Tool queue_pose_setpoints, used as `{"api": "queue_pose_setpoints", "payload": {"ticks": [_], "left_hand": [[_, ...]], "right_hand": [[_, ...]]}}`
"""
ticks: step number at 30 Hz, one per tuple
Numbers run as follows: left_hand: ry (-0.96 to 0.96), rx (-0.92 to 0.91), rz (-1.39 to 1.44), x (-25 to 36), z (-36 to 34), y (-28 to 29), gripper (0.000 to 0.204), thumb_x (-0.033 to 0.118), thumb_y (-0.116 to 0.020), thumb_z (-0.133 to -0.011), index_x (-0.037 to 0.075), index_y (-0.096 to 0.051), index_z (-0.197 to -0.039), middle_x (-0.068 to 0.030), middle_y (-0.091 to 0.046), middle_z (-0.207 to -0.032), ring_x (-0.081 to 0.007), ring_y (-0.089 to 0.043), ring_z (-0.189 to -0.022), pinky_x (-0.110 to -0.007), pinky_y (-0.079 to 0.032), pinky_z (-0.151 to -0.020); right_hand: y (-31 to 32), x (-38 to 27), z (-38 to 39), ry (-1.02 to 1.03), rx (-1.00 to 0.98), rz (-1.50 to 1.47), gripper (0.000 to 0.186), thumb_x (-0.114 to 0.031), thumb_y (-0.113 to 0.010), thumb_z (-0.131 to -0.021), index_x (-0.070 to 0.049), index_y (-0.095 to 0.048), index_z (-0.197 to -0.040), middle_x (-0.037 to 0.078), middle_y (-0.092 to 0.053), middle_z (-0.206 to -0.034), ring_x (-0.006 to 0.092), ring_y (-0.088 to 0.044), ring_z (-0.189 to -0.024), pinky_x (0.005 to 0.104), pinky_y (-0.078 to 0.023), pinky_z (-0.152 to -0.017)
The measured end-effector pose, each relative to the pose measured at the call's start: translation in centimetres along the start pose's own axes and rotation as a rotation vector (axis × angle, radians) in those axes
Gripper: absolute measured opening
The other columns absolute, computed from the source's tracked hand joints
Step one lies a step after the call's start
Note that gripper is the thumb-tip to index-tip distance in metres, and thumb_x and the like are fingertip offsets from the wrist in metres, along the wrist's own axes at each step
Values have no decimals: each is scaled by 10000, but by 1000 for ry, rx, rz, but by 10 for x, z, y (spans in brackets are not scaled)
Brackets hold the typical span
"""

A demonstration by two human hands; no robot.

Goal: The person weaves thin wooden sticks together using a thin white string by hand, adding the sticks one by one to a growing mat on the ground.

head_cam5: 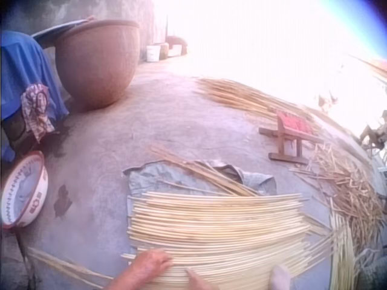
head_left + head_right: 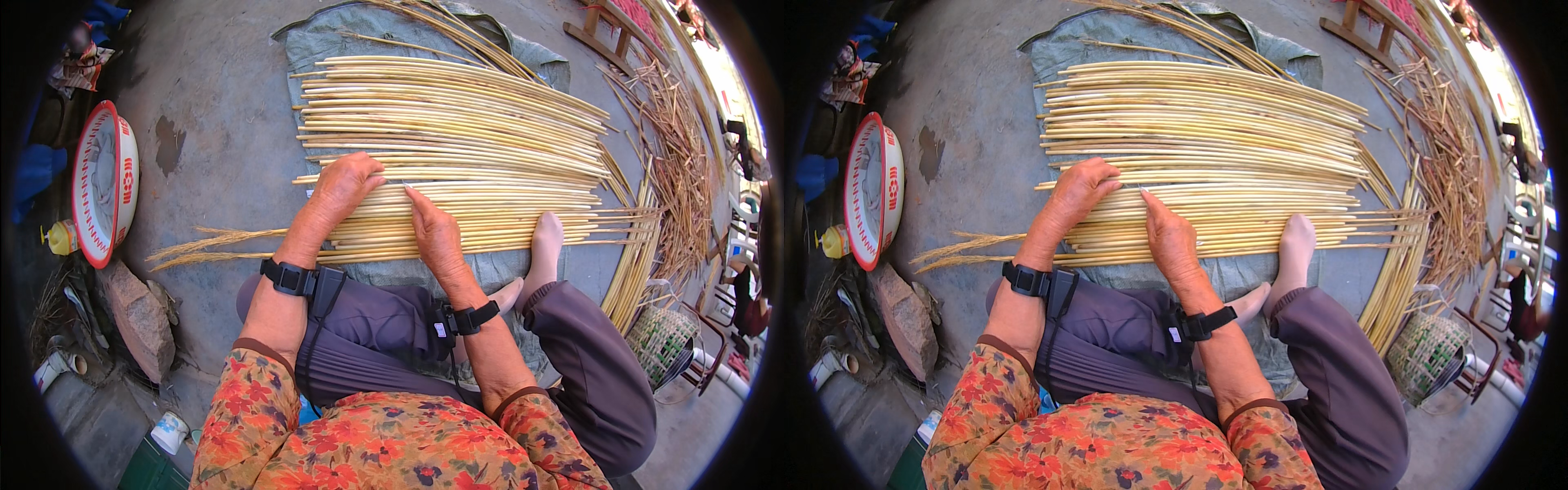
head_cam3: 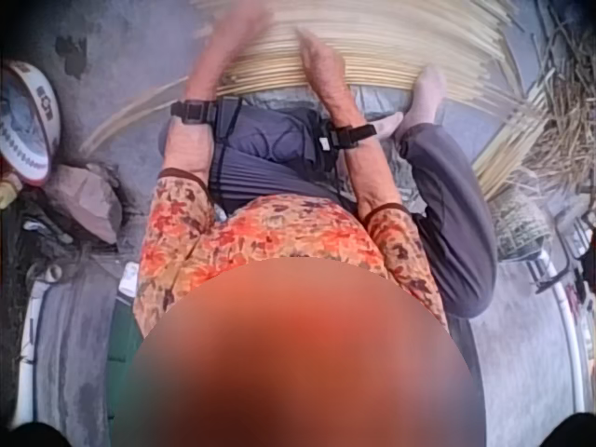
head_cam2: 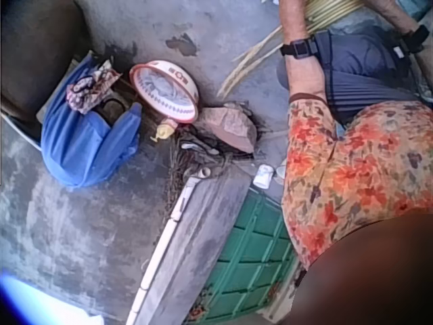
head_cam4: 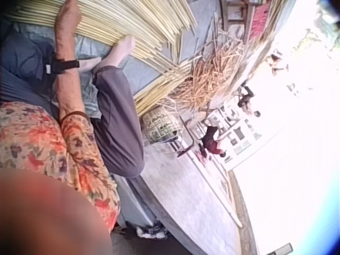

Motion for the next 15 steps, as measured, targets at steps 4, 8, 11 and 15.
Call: {"api": "queue_pose_setpoints", "payload": {"ticks": [4,8,11,15], "left_hand": [[14,7,4,1,1,0,184,182,-686,-840,40,-689,-956,-106,-660,-899,-306,-642,-870,-396,-512,-767],[8,15,-3,0,0,-1,181,201,-697,-831,56,-701,-939,-103,-665,-893,-306,-646,-873,-415,-516,-777],[1,12,-10,0,1,0,186,183,-686,-841,41,-690,-961,-102,-660,-899,-305,-642,-876,-398,-511,-769],[-5,6,-9,1,1,0,193,176,-682,-844,32,-686,-974,-103,-659,-907,-306,-641,-877,-391,-511,-767]], "right_hand": [[0,0,0,7,-2,-3,287,-123,-558,-952,-110,-614,-1234,203,-684,-989,352,-681,-890,404,-536,-735],[-1,2,0,17,9,-19,288,-121,-558,-952,-108,-615,-1234,207,-681,-987,357,-678,-894,404,-535,-737],[-1,3,0,16,-1,-3,287,-121,-558,-953,-104,-615,-1234,208,-680,-990,356,-678,-899,401,-535,-738],[-1,2,0,6,-8,-1,285,-123,-556,-954,-98,-613,-1233,207,-681,-994,353,-677,-908,399,-538,-741]]}}
Point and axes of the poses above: each hand's wrist, its own z-axis away from the middle knuckle, its own y-axis out of the back of the hand, x = y × z, the point moved 1 cm from there along -z, towards the middle knuckle
